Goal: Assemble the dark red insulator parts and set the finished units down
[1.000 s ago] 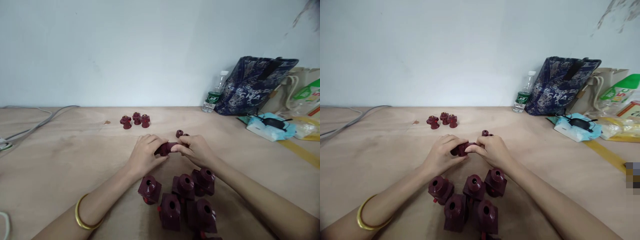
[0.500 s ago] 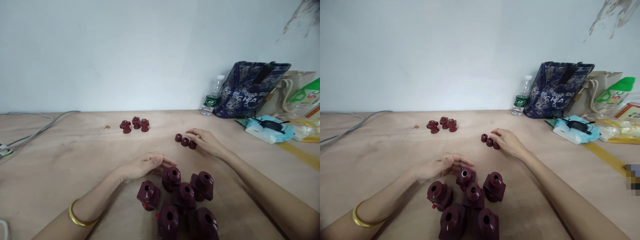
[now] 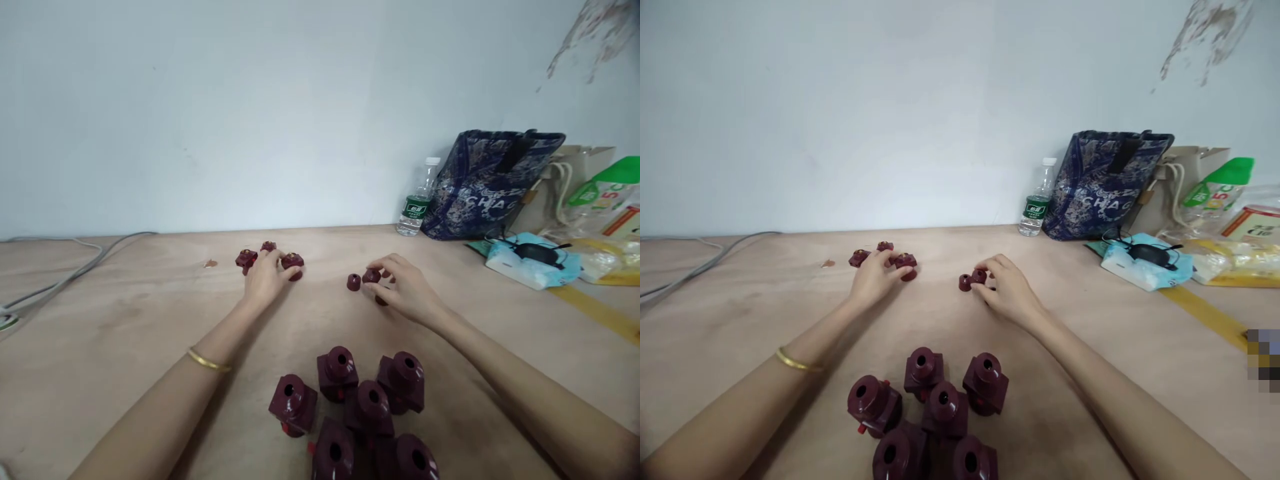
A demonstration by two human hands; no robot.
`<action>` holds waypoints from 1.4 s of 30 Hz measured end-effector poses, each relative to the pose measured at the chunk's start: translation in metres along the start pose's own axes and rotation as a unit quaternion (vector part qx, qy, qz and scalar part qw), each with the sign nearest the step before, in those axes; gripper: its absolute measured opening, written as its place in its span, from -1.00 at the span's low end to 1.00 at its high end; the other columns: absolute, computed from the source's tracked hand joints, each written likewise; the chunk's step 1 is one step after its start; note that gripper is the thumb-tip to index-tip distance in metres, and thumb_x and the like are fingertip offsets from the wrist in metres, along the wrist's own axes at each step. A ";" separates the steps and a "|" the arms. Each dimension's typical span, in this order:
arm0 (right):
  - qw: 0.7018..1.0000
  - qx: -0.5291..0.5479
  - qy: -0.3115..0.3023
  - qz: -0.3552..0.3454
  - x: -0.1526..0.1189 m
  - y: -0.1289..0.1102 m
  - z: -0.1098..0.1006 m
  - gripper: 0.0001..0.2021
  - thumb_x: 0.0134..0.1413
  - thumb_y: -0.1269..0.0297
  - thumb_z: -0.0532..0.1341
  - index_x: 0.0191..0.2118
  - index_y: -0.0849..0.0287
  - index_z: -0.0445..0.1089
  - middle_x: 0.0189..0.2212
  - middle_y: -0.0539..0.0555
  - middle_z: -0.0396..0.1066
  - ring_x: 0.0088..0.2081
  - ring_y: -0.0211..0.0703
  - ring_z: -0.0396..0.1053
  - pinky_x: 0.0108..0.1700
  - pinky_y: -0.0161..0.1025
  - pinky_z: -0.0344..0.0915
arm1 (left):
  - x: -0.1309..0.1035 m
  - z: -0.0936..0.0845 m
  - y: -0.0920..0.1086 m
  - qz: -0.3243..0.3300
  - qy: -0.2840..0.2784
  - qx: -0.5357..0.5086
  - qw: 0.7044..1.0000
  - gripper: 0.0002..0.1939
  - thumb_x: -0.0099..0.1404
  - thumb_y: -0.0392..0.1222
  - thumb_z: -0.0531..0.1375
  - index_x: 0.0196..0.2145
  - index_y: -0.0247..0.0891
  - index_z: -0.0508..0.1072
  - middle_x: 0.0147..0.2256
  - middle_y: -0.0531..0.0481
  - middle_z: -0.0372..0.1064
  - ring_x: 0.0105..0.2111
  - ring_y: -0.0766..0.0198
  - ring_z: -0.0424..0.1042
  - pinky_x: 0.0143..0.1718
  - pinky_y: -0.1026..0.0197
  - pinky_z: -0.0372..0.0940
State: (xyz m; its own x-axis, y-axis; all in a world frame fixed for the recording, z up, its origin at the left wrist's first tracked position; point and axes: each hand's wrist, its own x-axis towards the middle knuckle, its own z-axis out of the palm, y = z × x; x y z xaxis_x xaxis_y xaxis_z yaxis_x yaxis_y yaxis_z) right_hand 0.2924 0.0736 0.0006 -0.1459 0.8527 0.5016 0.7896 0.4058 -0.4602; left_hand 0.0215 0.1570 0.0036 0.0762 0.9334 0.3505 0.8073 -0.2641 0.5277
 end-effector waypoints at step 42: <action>0.980 0.022 -0.159 0.118 0.002 0.030 -0.029 -0.45 -0.06 0.00 0.26 0.05 0.17 0.34 -0.22 0.13 0.44 -0.44 -0.17 0.40 -0.36 -0.23 0.30 | -0.071 -0.002 0.057 0.089 -0.472 -0.390 0.786 -0.55 0.24 0.17 0.10 -0.14 -0.25 0.47 -0.15 -0.14 0.48 -0.16 0.13 0.46 -0.10 0.07 0.32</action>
State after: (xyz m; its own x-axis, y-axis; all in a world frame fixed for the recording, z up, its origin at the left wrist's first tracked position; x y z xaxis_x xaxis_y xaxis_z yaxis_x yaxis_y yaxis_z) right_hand 0.3331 0.0782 0.0090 -0.1461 0.9811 0.1271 0.7979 0.1928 -0.5711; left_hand 0.0609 0.0753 0.0109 0.8445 0.5319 -0.0626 0.1587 -0.1369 0.9778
